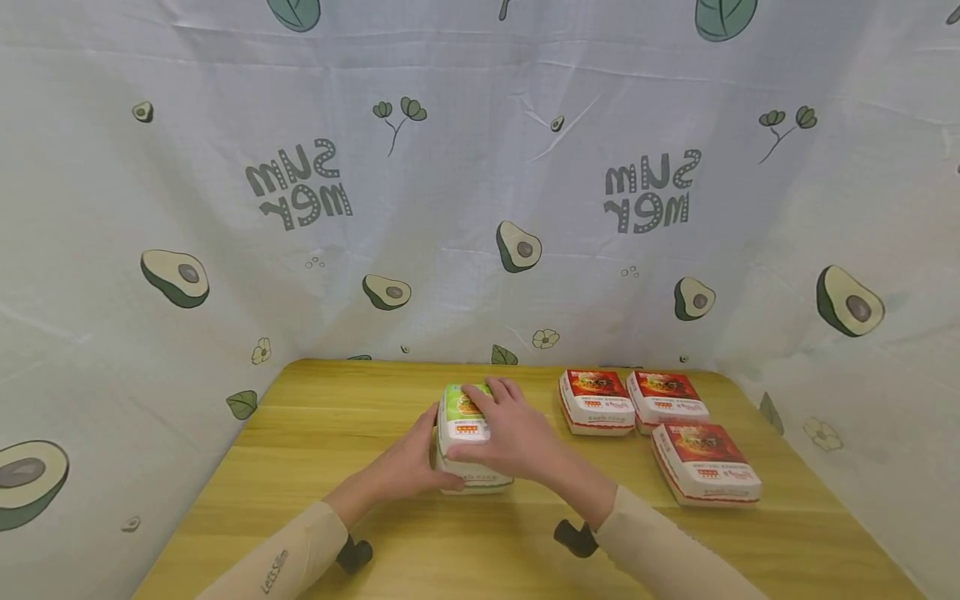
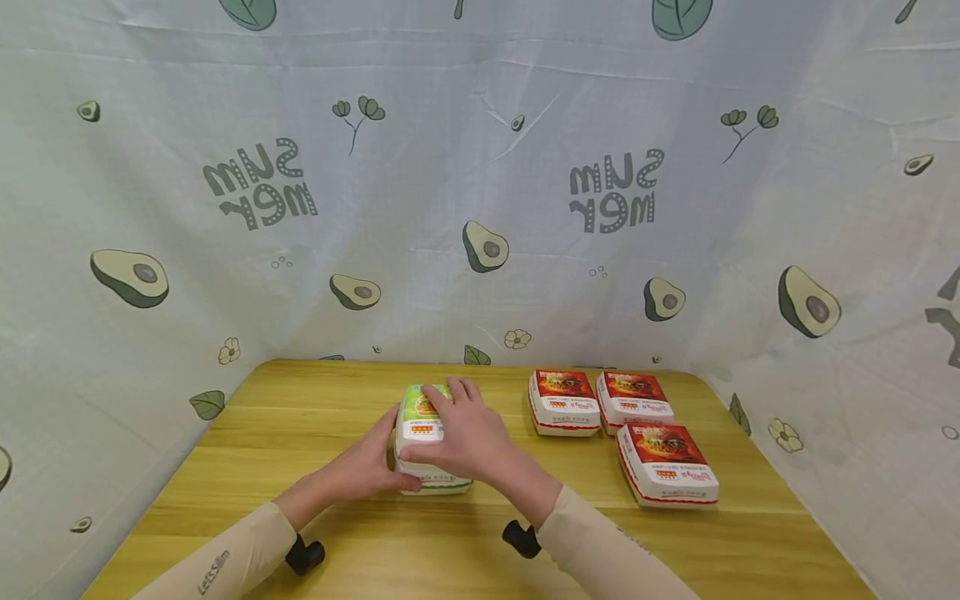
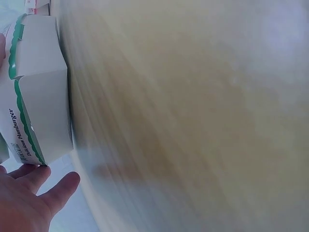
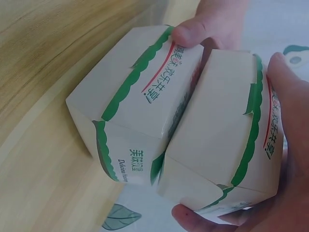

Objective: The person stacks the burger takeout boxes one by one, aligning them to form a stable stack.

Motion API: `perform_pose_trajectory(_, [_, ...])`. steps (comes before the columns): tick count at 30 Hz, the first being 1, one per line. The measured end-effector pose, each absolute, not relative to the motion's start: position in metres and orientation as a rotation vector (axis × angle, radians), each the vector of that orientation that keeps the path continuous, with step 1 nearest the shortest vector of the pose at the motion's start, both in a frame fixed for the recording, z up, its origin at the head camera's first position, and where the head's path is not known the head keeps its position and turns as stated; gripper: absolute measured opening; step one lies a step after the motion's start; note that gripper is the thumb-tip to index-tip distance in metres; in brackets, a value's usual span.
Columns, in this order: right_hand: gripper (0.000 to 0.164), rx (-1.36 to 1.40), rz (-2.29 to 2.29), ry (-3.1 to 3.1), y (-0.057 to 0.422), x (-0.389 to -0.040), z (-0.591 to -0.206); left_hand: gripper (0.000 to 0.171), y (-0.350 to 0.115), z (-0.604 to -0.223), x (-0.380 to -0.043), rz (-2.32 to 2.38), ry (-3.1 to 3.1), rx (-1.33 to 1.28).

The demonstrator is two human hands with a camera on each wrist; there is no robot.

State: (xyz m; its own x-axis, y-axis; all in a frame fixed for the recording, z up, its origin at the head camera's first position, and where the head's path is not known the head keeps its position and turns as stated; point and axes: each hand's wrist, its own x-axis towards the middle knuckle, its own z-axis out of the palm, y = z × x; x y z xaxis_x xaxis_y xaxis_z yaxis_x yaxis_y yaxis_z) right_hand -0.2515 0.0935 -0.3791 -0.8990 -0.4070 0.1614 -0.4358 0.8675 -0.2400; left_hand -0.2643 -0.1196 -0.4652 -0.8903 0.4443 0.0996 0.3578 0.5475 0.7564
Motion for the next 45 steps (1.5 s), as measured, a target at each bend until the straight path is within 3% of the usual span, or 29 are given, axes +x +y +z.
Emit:
perform_pose_trajectory(25, [0.102, 0.782, 0.631, -2.999, 0.104, -0.251, -0.370, 0.117, -0.122, -0.468, -0.269, 1.368, 2.612, 0.845])
perform_pose_trajectory(45, [0.087, 0.740, 0.734, -2.975, 0.115, -0.250, -0.371, 0.117, -0.121, -0.470, -0.267, 1.383, 2.605, 0.863])
